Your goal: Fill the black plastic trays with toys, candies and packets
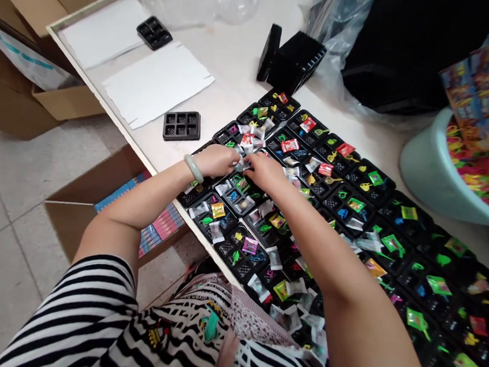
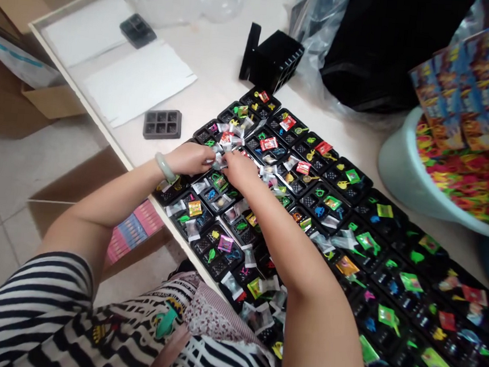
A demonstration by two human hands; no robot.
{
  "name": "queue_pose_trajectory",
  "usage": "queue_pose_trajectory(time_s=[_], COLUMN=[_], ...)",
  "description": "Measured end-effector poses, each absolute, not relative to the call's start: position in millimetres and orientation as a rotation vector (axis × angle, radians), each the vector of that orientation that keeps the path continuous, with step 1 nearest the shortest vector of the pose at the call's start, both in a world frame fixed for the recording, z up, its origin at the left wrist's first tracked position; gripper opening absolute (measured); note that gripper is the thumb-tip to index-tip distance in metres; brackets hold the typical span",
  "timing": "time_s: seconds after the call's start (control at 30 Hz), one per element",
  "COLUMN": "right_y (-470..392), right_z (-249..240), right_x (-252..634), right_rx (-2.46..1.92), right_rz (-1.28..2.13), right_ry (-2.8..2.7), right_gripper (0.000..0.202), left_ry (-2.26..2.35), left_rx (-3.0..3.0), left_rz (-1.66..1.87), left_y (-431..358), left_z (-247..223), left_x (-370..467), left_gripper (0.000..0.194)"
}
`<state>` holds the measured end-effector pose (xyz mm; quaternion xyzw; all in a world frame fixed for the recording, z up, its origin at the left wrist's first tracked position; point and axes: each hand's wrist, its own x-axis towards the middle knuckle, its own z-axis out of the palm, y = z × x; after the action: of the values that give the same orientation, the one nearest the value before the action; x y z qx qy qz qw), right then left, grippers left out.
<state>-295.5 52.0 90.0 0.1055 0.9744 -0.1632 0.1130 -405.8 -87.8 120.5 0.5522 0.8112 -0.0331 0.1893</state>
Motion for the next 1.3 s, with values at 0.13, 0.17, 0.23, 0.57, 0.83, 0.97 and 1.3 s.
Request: queue_pose_trajectory(time_s=[0.13, 0.17, 0.23, 0.57, 0.83, 0.97, 1.3], right_y=[55.3, 57.0, 59.2, 55.2, 78.0, 76.2, 90.5], right_z=[87.2, 86.5, 85.1, 82.7, 66.9, 65.9, 78.2], right_x=[-290.0, -288.3, -285.7, -300.3, -311.0, -314.4, -300.1], right_rx=[0.359, 0.367, 0.374, 0.449, 0.663, 0.722, 0.597], right_rz=[-0.485, -0.500, -0.552, -0.702, -0.546, -0.558, -0.784], right_ry=[2.924, 2.939, 2.958, 3.000, 2.981, 2.955, 3.005], right_gripper=[0.026, 0.027, 0.027, 0.033, 0.033, 0.031, 0.027], left_ry=[2.288, 2.301, 2.365, 2.506, 2.431, 2.491, 2.500], left_rx=[1.420, 1.332, 1.093, 0.776, 1.230, 1.206, 1.206], left_rz=[0.300, 0.421, 0.616, 0.546, 0.087, -0.047, -0.079], left_y=[-96.3, -98.7, -102.0, -96.8, -83.6, -73.1, -70.3], left_z=[123.9, 124.7, 124.5, 116.5, 117.5, 112.3, 110.7], left_x=[-427.0, -436.0, -455.1, -488.2, -416.0, -398.0, -395.7], left_gripper=[0.022, 0.022, 0.021, 0.020, 0.029, 0.034, 0.036])
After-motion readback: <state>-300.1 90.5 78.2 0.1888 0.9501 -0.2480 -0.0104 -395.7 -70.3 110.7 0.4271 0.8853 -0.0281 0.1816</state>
